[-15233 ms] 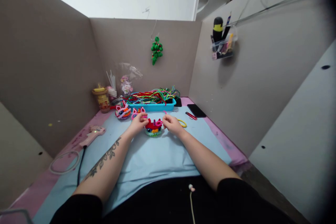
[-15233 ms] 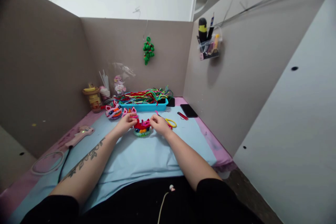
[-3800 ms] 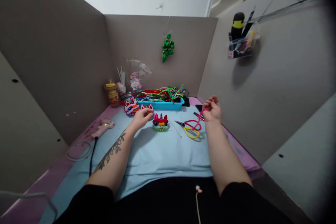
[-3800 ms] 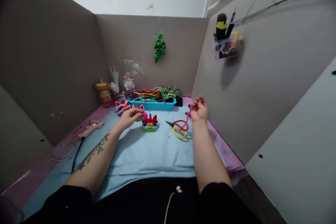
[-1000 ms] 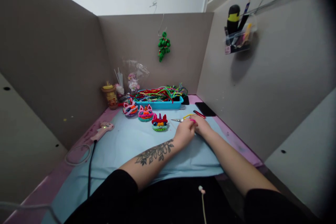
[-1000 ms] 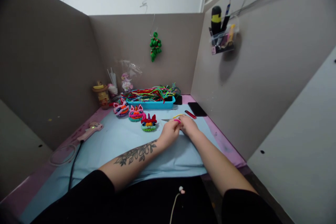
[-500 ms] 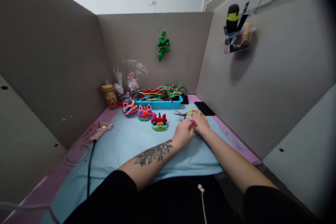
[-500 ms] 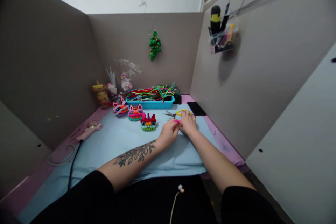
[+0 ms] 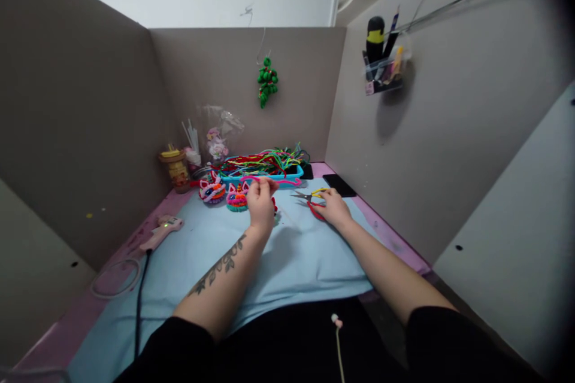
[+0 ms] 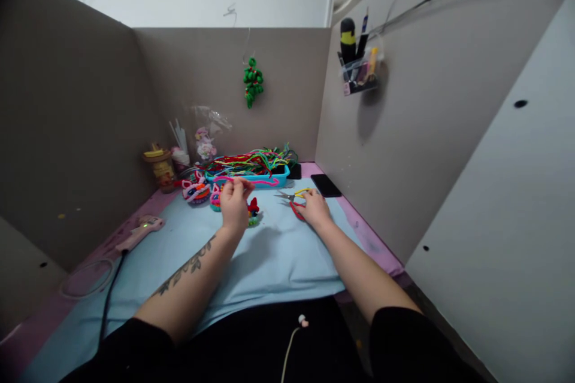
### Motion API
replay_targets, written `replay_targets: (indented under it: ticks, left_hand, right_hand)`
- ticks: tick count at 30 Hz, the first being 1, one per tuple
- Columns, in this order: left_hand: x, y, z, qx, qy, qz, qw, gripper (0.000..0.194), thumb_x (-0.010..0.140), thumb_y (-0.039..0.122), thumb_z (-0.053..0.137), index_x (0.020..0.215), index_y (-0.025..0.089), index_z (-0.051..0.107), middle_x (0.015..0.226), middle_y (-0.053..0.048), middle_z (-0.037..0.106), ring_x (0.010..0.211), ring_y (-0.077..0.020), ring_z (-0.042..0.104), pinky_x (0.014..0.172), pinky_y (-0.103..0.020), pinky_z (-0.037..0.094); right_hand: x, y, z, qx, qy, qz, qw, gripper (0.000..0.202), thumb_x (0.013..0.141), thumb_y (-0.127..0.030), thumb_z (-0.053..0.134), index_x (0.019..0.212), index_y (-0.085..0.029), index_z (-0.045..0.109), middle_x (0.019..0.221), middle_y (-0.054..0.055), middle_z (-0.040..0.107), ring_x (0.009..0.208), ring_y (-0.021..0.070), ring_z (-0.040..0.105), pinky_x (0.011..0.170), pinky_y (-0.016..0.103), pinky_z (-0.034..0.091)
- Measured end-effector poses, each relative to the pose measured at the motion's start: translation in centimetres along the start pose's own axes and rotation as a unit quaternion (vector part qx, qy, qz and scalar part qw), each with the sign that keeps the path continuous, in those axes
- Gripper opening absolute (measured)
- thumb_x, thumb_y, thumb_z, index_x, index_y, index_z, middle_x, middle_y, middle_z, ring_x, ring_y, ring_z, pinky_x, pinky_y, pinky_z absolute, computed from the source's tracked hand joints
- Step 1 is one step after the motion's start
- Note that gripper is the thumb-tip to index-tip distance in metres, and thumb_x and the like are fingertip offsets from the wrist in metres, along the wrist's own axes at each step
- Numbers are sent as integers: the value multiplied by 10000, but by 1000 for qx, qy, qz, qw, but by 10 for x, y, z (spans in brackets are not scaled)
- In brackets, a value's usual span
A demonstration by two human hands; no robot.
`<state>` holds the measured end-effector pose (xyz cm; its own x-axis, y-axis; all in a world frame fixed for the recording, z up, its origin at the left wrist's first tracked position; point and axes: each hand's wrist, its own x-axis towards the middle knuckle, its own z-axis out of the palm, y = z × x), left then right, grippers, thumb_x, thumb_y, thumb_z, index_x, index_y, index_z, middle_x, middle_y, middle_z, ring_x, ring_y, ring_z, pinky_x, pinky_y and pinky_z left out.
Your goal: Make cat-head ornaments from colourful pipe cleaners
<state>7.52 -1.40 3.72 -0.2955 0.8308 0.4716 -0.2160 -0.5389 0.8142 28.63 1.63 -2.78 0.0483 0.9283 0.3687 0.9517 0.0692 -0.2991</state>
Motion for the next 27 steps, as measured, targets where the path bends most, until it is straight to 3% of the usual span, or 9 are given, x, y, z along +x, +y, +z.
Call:
replay_targets:
  ticks: [4, 8, 11, 13, 15, 17, 19, 22, 27]
  left_hand:
    - [23, 17, -30, -159, 3, -77, 984, 224, 794, 372, 573, 755, 159, 514, 696, 5, 569, 642, -81, 568, 708, -254, 500]
    - [33, 14, -63, -207, -2, -150, 967, 186, 742, 293, 656, 722, 142, 549, 659, 1, 583, 585, -75, 565, 645, -226, 498]
    - [35, 8, -79, -215, -16, -170, 962, 162, 742, 258, 657, 701, 135, 559, 657, -5, 589, 572, -74, 564, 601, -206, 491]
    - [36, 6, -84, -212, -30, -174, 961, 153, 745, 245, 652, 696, 131, 563, 660, -7, 588, 573, -75, 566, 587, -200, 490]
    - [35, 7, -86, -213, -42, -178, 960, 138, 748, 226, 645, 694, 127, 565, 661, -4, 583, 576, -74, 566, 588, -198, 493]
    - [34, 9, -85, -216, -45, -184, 958, 123, 757, 209, 632, 696, 127, 562, 659, 0, 577, 576, -69, 563, 597, -197, 499]
    - [32, 10, -85, -217, -37, -199, 955, 116, 777, 207, 611, 705, 133, 559, 653, 3, 574, 577, -67, 563, 607, -196, 504]
    - [30, 10, -85, -222, -26, -227, 948, 99, 808, 204, 575, 732, 143, 560, 650, 8, 576, 574, -62, 564, 623, -193, 512]
    - [32, 3, -87, -224, -11, -264, 938, 92, 813, 158, 542, 727, 133, 560, 639, 3, 577, 563, -67, 569, 617, -199, 518]
  right_hand:
    - [3, -10, -11, -66, -54, 20, 996, 307, 806, -431, 514, 981, -229, 666, 1032, 87, 602, 943, 228, 573, 785, 339, 350]
    - [19, -13, -9, -98, -96, 63, 988, 295, 826, -386, 497, 892, -166, 682, 951, 122, 644, 902, 235, 594, 758, 329, 356]
    - [28, -16, -9, -70, -117, 84, 987, 304, 817, -371, 508, 875, -136, 692, 964, 163, 646, 919, 270, 592, 729, 334, 401]
    - [28, -27, -14, -9, -82, 34, 996, 264, 810, -320, 519, 904, -144, 692, 1015, 159, 635, 965, 275, 576, 762, 347, 423]
    - [22, -48, -21, 108, -17, -97, 989, 261, 808, -242, 519, 1017, -175, 659, 1082, 118, 620, 1024, 237, 553, 845, 339, 421]
    - [15, -74, -28, 236, 10, -255, 937, 333, 812, -214, 521, 1136, -206, 592, 1132, 86, 598, 1037, 198, 545, 876, 329, 427]
    - [8, -96, -31, 295, 34, -351, 888, 320, 822, -199, 511, 1134, -218, 585, 1111, 81, 599, 1035, 194, 540, 892, 352, 427]
    - [2, -112, -26, 324, 77, -375, 865, 221, 841, -168, 476, 990, -211, 635, 977, 78, 629, 958, 193, 558, 867, 372, 437]
    - [-6, -107, -16, 361, 91, -360, 856, 259, 837, -172, 506, 1080, -220, 580, 1009, 77, 628, 941, 192, 564, 840, 373, 446]
